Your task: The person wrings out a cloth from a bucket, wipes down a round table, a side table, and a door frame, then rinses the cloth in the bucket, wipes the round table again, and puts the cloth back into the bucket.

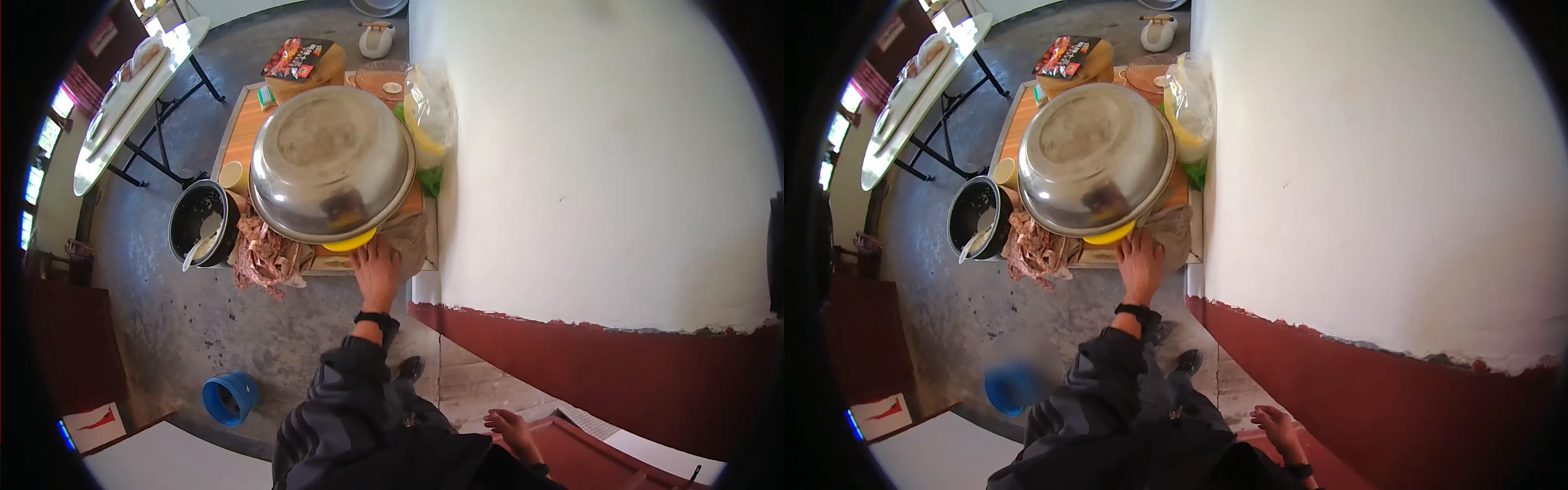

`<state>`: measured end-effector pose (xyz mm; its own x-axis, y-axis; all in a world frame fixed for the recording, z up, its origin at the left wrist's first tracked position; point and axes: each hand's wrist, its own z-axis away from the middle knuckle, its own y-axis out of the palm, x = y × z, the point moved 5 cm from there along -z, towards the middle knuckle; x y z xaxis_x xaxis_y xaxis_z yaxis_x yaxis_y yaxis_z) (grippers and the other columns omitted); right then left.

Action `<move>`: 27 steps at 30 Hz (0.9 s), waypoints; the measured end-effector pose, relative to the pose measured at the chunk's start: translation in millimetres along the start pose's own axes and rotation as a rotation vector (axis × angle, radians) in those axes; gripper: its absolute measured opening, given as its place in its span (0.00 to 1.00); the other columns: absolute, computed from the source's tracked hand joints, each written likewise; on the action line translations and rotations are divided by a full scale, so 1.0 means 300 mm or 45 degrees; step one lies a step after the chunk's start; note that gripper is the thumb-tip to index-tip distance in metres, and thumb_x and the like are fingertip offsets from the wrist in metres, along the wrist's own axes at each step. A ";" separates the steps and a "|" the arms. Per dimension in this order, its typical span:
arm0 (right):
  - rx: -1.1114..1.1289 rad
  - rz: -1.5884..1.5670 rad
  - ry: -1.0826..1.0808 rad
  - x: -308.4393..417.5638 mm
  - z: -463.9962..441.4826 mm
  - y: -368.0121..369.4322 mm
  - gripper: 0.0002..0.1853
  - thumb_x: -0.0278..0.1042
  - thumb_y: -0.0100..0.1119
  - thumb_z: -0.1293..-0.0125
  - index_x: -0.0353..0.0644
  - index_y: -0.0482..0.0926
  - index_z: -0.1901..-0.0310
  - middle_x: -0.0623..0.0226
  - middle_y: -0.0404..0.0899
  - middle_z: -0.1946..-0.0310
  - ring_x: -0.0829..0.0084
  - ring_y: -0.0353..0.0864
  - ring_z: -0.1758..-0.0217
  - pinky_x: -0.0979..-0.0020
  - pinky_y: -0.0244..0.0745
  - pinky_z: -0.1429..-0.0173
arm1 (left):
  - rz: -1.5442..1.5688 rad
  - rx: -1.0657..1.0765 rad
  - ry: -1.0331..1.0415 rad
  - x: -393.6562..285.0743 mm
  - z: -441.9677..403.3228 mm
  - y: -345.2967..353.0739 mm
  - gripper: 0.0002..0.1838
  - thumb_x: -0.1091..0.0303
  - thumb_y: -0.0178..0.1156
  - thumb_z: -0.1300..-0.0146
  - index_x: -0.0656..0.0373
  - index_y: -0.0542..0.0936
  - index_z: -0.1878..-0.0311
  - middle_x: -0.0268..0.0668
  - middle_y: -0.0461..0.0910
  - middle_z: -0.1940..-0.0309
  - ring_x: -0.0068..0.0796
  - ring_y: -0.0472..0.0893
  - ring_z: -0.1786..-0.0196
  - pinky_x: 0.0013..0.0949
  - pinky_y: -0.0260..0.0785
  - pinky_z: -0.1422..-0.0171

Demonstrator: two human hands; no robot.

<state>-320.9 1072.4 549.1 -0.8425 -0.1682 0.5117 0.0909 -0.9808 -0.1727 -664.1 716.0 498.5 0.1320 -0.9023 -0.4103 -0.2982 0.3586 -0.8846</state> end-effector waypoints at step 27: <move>-0.015 0.052 -0.064 0.077 0.030 -0.079 0.24 0.44 0.56 0.26 0.29 0.76 0.43 0.56 0.84 0.53 0.68 0.84 0.51 0.67 0.78 0.46 | -0.094 0.049 0.218 -0.019 -0.006 0.069 0.24 0.62 0.56 0.38 0.60 0.74 0.39 0.43 0.71 0.34 0.49 0.68 0.32 0.57 0.53 0.25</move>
<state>-337.8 1090.7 572.5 -0.8103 -0.2130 0.5459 0.1180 -0.9718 -0.2041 -672.7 728.1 482.8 -0.0113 -0.9530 -0.3029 -0.2567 0.2955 -0.9202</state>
